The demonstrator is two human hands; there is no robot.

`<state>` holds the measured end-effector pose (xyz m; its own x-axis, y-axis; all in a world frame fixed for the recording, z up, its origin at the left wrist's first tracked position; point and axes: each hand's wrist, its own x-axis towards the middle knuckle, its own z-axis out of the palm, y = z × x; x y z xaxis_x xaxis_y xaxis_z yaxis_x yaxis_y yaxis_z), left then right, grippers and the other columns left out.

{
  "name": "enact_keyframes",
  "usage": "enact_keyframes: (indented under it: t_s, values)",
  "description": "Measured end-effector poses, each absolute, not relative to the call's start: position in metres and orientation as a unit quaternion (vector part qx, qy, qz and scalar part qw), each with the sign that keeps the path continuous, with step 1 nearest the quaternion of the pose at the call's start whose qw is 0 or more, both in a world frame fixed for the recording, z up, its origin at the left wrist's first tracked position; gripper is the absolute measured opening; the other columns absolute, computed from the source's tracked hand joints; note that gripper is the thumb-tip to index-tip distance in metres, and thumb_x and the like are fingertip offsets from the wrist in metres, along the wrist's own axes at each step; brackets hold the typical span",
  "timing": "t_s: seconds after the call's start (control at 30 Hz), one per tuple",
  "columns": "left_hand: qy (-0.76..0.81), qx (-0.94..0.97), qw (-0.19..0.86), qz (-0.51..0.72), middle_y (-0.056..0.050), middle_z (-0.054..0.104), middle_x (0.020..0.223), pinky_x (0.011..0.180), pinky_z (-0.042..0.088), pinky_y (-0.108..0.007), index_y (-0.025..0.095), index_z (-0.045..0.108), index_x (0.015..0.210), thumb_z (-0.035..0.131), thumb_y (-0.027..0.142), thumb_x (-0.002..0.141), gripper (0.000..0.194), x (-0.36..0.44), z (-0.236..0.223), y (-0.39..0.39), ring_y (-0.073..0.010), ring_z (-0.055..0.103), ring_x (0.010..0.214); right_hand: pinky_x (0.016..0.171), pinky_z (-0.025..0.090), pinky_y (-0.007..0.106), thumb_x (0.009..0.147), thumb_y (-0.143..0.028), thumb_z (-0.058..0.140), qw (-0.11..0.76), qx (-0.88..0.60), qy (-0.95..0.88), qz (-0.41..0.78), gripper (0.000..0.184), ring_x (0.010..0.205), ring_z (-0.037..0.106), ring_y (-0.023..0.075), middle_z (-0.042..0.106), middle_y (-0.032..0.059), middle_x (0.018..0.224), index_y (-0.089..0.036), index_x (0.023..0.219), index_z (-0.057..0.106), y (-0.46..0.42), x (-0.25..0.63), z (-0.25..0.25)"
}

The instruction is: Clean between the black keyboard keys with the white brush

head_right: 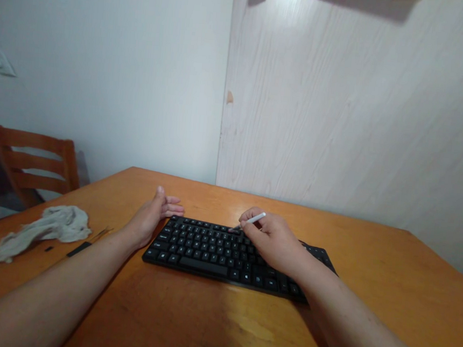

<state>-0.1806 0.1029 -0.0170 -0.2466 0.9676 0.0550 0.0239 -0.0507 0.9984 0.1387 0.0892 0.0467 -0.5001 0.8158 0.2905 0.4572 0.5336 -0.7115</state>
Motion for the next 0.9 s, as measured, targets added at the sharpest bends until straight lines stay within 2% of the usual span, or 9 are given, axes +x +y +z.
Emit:
enact_keyframes:
  t_s: [0.2,0.37,0.53,0.73,0.9]
  values:
    - [0.552,0.451,0.417,0.565,-0.019,0.074,0.099,0.087,0.051,-0.043,0.009,0.063,0.108,0.029,0.081,0.085,0.083,-0.181,-0.017,0.104,-0.0293,0.071,0.091,0.068,0.042,0.030,0.094,-0.033,0.051,0.255,-0.379,-0.847,0.271,0.020,0.073,0.058,0.0182,0.064,0.0021,0.077,-0.021,0.085,0.063,0.083,0.139,0.051]
    - [0.550,0.455,0.410,0.567,-0.018,0.074,0.097,0.088,0.051,-0.043,0.010,0.064,0.107,0.029,0.080,0.086,0.080,-0.181,-0.018,0.104,-0.0291,0.071,0.090,0.062,0.042,0.030,0.093,-0.036,0.054,0.223,-0.366,-0.848,0.312,0.020,0.065,0.058,0.0182,0.066,0.0020,0.069,-0.022,0.083,0.065,0.073,0.143,0.062]
    - [0.556,0.451,0.406,0.568,-0.018,0.074,0.095,0.088,0.050,-0.044,0.011,0.065,0.104,0.030,0.080,0.085,0.080,-0.179,-0.016,0.103,-0.0296,0.071,0.089,0.064,0.042,0.029,0.096,-0.032,0.047,0.165,-0.337,-0.861,0.344,0.024,0.065,0.057,0.0166,0.068,0.0023,0.070,-0.020,0.082,0.062,0.065,0.146,0.077]
    - [0.553,0.449,0.410,0.570,-0.018,0.074,0.096,0.089,0.050,-0.043,0.010,0.064,0.107,0.029,0.081,0.085,0.082,-0.179,-0.016,0.103,-0.0288,0.071,0.089,0.058,0.041,0.027,0.094,-0.030,0.049,0.170,-0.334,-0.825,0.423,0.017,0.062,0.053,0.0142,0.064,0.0009,0.072,-0.019,0.086,0.059,0.068,0.145,0.074]
    - [0.546,0.456,0.411,0.570,-0.018,0.074,0.094,0.089,0.050,-0.044,0.010,0.063,0.108,0.031,0.080,0.085,0.080,-0.180,-0.019,0.104,-0.0297,0.071,0.090,0.059,0.042,0.027,0.094,-0.029,0.049,0.176,-0.355,-0.816,0.420,0.016,0.063,0.054,0.0145,0.061,0.0002,0.071,-0.019,0.087,0.060,0.075,0.142,0.060]
